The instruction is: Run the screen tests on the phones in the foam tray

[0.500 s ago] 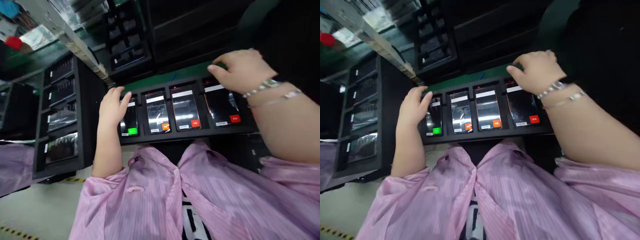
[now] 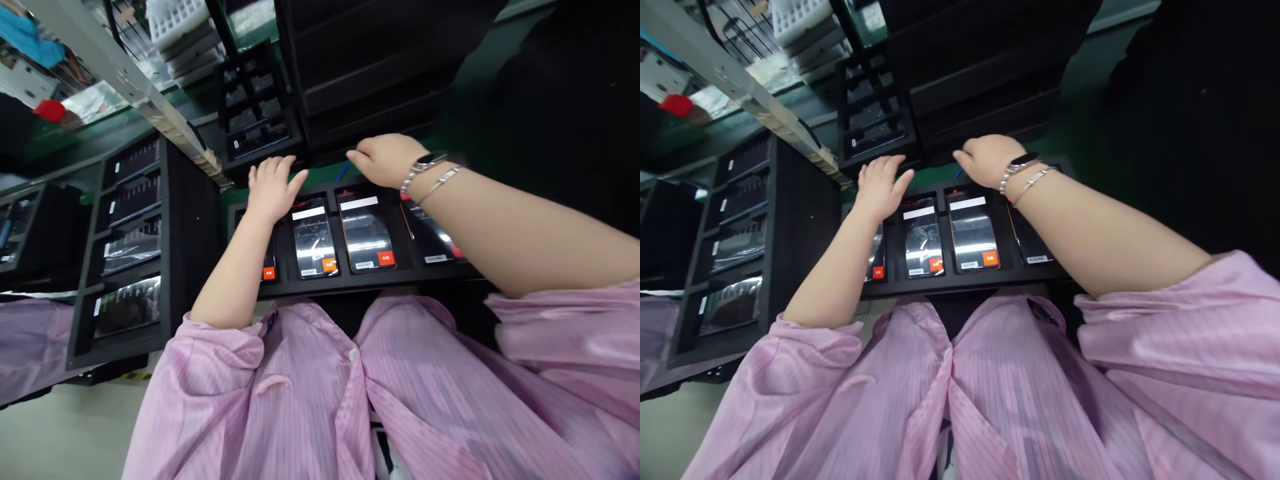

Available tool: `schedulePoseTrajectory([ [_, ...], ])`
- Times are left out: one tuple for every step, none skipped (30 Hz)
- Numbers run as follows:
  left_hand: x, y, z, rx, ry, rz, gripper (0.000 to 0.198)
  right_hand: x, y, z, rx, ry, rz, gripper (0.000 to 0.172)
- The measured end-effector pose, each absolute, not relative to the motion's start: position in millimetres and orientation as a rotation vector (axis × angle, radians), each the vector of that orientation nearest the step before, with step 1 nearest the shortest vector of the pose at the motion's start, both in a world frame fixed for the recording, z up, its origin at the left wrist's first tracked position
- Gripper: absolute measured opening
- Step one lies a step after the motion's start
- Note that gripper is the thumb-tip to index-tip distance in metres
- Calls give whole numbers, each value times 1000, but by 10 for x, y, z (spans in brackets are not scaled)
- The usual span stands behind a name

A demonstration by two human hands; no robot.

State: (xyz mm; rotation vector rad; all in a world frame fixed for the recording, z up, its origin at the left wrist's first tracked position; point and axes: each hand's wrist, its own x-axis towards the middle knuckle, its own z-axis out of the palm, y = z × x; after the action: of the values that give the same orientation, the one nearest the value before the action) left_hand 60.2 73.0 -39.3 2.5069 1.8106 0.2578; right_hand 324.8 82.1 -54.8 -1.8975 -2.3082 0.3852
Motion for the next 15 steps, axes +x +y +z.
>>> schedulePoseTrajectory([
  [735, 745, -410, 2555, 1757, 275, 55, 3129, 834, -546, -1863, -2312, 380, 58],
  [851, 753, -439, 2578, 1736, 253, 53, 3022, 843, -563, -1850, -2323, 389, 57],
  [945, 756, -478, 2573, 1741, 201, 52, 2933, 849, -599, -1853, -2342, 405, 56],
  [1014, 755, -524, 2550, 1764, 144, 52, 2866, 854, -646, -1864, -2357, 417, 56],
  [1059, 754, -572, 2520, 1791, 100, 53, 2821, 860, -699, -1876, -2362, 424, 56],
  [1082, 757, -619, 2494, 1813, 75, 54, 2795, 871, -748, -1881, -2351, 435, 58],
  [1089, 767, -660, 2477, 1827, 69, 55, 2784, 886, -788, -1876, -2326, 450, 59],
  [1080, 784, -690, 2471, 1832, 80, 55, 2784, 903, -813, -1860, -2296, 469, 59],
  [1057, 805, -706, 2473, 1820, 107, 55, 2795, 917, -819, -1842, -2276, 486, 57],
  [1019, 825, -703, 2469, 1792, 158, 53, 2816, 921, -808, -1807, -2238, 524, 55],
  [965, 835, -679, 2452, 1752, 247, 52, 2851, 904, -780, -1755, -2182, 568, 50],
  [893, 824, -634, 2427, 1707, 378, 51, 2903, 857, -739, -1704, -2108, 600, 46],
  [803, 783, -567, 2405, 1656, 534, 51, 2975, 774, -688, -1651, -2011, 621, 42],
  [694, 704, -483, 2384, 1607, 695, 52, 3067, 649, -631, -1583, -1899, 633, 38],
  [570, 584, -385, 2368, 1577, 842, 54, 3178, 484, -570, -1521, -1796, 634, 36],
])
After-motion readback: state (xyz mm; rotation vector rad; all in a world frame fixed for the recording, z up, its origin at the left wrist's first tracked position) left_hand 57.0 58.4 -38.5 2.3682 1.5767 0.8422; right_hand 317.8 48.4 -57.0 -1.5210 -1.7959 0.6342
